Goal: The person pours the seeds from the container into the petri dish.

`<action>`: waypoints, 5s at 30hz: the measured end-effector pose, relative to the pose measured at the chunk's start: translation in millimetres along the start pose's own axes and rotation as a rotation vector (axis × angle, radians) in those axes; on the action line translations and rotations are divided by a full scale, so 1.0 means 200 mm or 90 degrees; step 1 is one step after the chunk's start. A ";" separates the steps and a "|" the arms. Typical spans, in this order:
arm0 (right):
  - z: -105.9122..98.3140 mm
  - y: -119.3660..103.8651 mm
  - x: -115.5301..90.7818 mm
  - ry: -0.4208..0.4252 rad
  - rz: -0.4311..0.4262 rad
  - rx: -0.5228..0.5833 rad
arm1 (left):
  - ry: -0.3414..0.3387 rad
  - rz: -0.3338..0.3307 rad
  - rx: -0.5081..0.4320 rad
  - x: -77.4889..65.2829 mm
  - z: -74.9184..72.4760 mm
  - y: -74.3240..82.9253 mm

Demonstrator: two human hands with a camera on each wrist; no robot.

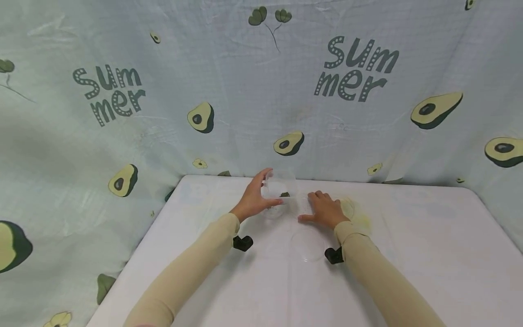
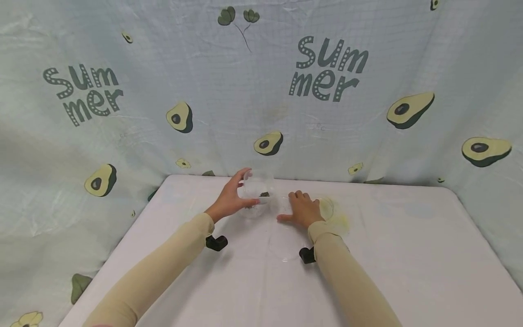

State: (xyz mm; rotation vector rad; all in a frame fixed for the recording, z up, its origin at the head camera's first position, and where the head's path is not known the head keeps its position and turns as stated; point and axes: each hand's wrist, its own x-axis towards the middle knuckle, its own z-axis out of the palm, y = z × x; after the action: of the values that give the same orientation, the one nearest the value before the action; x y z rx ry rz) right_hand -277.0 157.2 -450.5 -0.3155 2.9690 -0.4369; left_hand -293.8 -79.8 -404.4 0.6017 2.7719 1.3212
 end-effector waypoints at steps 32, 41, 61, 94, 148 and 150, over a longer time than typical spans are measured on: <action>-0.01 0.00 -0.03 0.019 -0.007 -0.003 | 0.005 0.099 0.113 0.03 0.06 0.01; 0.00 0.01 -0.03 0.028 -0.014 -0.009 | 0.017 0.129 0.142 0.03 0.08 0.02; 0.02 -0.01 0.00 0.004 -0.003 -0.020 | 0.031 0.145 0.222 0.04 0.09 0.02; 0.01 0.00 -0.01 0.006 0.007 -0.022 | 0.013 0.265 0.329 0.08 0.15 0.07; 0.01 0.01 0.00 0.013 0.008 -0.036 | -0.025 0.380 0.506 0.10 0.16 0.14; 0.01 0.01 0.00 0.014 0.008 -0.037 | -0.027 0.381 0.509 0.10 0.17 0.14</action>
State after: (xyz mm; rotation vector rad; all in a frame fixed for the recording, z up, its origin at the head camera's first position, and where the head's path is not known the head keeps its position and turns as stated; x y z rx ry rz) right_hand -276.3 158.2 -453.5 -0.2988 3.0080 -0.3556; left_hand -297.3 -32.2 -402.0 1.5341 3.1283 0.1023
